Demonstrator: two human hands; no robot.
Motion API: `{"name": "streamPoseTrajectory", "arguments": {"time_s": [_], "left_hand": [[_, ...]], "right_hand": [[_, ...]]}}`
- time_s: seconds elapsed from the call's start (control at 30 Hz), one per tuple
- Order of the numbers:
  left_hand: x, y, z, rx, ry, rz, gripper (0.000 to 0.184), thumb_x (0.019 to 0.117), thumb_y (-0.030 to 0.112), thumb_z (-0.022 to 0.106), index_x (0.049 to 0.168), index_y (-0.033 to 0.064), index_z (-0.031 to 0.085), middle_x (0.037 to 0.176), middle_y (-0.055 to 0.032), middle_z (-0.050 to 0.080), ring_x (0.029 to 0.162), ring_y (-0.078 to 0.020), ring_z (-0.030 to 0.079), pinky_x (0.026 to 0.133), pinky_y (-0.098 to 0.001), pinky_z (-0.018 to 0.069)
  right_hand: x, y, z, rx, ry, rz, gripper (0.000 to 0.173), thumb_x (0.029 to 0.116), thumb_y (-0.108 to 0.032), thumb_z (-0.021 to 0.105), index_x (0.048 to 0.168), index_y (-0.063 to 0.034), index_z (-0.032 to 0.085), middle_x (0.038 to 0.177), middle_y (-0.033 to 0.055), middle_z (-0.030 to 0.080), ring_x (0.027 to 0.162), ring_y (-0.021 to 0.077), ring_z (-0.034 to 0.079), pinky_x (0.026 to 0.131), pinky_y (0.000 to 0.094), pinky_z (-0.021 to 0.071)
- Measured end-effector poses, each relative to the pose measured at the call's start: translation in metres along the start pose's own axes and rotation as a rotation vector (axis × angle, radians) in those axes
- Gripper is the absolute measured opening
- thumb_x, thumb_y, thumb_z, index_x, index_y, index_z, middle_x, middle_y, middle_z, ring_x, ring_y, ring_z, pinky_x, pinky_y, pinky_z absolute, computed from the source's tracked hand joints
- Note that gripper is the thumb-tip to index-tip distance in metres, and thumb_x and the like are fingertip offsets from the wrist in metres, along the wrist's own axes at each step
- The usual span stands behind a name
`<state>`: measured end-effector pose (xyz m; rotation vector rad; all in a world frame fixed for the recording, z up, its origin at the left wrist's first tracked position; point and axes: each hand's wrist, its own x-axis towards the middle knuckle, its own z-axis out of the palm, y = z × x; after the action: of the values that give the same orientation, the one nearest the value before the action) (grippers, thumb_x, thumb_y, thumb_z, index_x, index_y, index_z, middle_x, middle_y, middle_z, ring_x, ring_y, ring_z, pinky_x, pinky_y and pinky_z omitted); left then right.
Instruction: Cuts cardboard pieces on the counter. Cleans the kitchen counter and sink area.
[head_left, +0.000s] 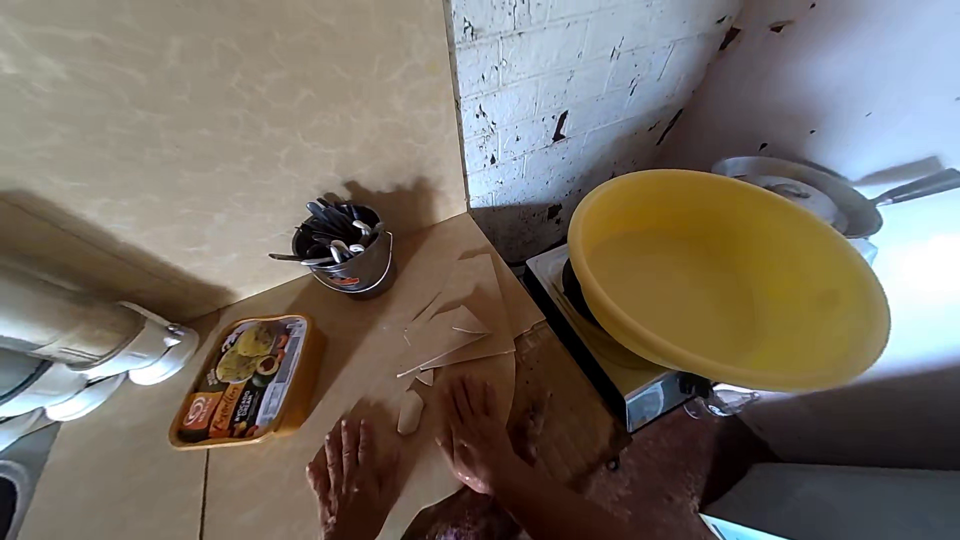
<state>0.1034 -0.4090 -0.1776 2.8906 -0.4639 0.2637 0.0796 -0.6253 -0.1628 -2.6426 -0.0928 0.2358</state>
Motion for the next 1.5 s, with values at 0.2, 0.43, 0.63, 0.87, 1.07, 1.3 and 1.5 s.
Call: {"name": "streamPoseTrajectory", "arguments": {"time_s": [0.2,0.43,0.63,0.87,1.07,1.3,1.5], "left_hand": [[-0.001,0.001,-0.001,0.010,-0.023,-0.017,0.081,0.0981,0.056,0.034,0.152,-0.0038,0.044,0.158,-0.0321,0.036,0.147,-0.0587,0.028,0.112,-0.0799,0.0143],[0.003,-0.004,-0.012,-0.051,-0.137,0.009,0.078,0.0979,0.050,0.043,0.155,-0.0033,0.039,0.161,-0.0320,0.031,0.149,-0.0577,0.022,0.111,-0.0818,0.0091],[0.003,-0.011,-0.004,-0.025,-0.047,0.043,0.085,0.0946,0.064,0.034,0.152,0.0026,0.047,0.159,-0.0278,0.039,0.147,-0.0566,0.029,0.108,-0.0847,0.0108],[-0.005,-0.011,-0.011,-0.083,-0.065,0.044,0.082,0.0946,0.058,0.045,0.153,0.0007,0.045,0.159,-0.0295,0.036,0.148,-0.0569,0.026,0.108,-0.0849,0.0092],[0.004,-0.008,-0.019,-0.078,-0.199,-0.019,0.080,0.0965,0.056,0.048,0.158,0.0063,0.038,0.166,-0.0245,0.026,0.154,-0.0521,0.015,0.111,-0.0815,0.0016],[0.005,-0.006,-0.017,-0.084,-0.205,-0.033,0.078,0.0965,0.053,0.050,0.158,0.0069,0.038,0.166,-0.0236,0.026,0.154,-0.0505,0.016,0.112,-0.0812,0.0032],[0.006,-0.005,-0.020,-0.097,-0.197,-0.030,0.079,0.0964,0.053,0.052,0.158,0.0061,0.038,0.167,-0.0227,0.026,0.154,-0.0501,0.015,0.113,-0.0796,0.0021]], "right_hand": [[-0.001,-0.001,0.001,-0.028,-0.036,0.016,0.068,0.1077,-0.041,0.031,0.162,-0.0030,0.020,0.170,0.0189,0.014,0.159,0.0358,0.007,0.123,0.0666,-0.0005],[-0.001,-0.003,0.000,-0.022,-0.011,0.030,0.066,0.1073,-0.037,0.031,0.162,-0.0018,0.021,0.170,0.0188,0.015,0.159,0.0342,0.008,0.123,0.0646,-0.0012],[0.004,-0.003,0.003,-0.082,0.000,0.047,0.069,0.1055,-0.041,0.032,0.162,-0.0025,0.023,0.169,0.0197,0.019,0.158,0.0371,0.011,0.122,0.0687,0.0004],[-0.006,-0.018,-0.001,-0.094,-0.083,0.126,0.067,0.1076,-0.037,0.029,0.163,-0.0027,0.015,0.171,0.0174,0.009,0.159,0.0338,0.001,0.122,0.0665,-0.0041],[0.002,-0.016,0.009,-0.145,0.023,0.127,0.067,0.1059,-0.039,0.030,0.162,-0.0036,0.021,0.170,0.0175,0.017,0.159,0.0348,0.009,0.122,0.0680,-0.0012],[0.002,-0.015,0.011,-0.178,0.057,0.130,0.068,0.1060,-0.042,0.032,0.162,-0.0051,0.024,0.169,0.0168,0.020,0.158,0.0351,0.013,0.122,0.0681,0.0038],[0.000,-0.017,0.009,-0.167,0.054,0.150,0.068,0.1061,-0.041,0.032,0.162,-0.0052,0.023,0.170,0.0157,0.019,0.158,0.0338,0.011,0.123,0.0663,0.0022]]}}
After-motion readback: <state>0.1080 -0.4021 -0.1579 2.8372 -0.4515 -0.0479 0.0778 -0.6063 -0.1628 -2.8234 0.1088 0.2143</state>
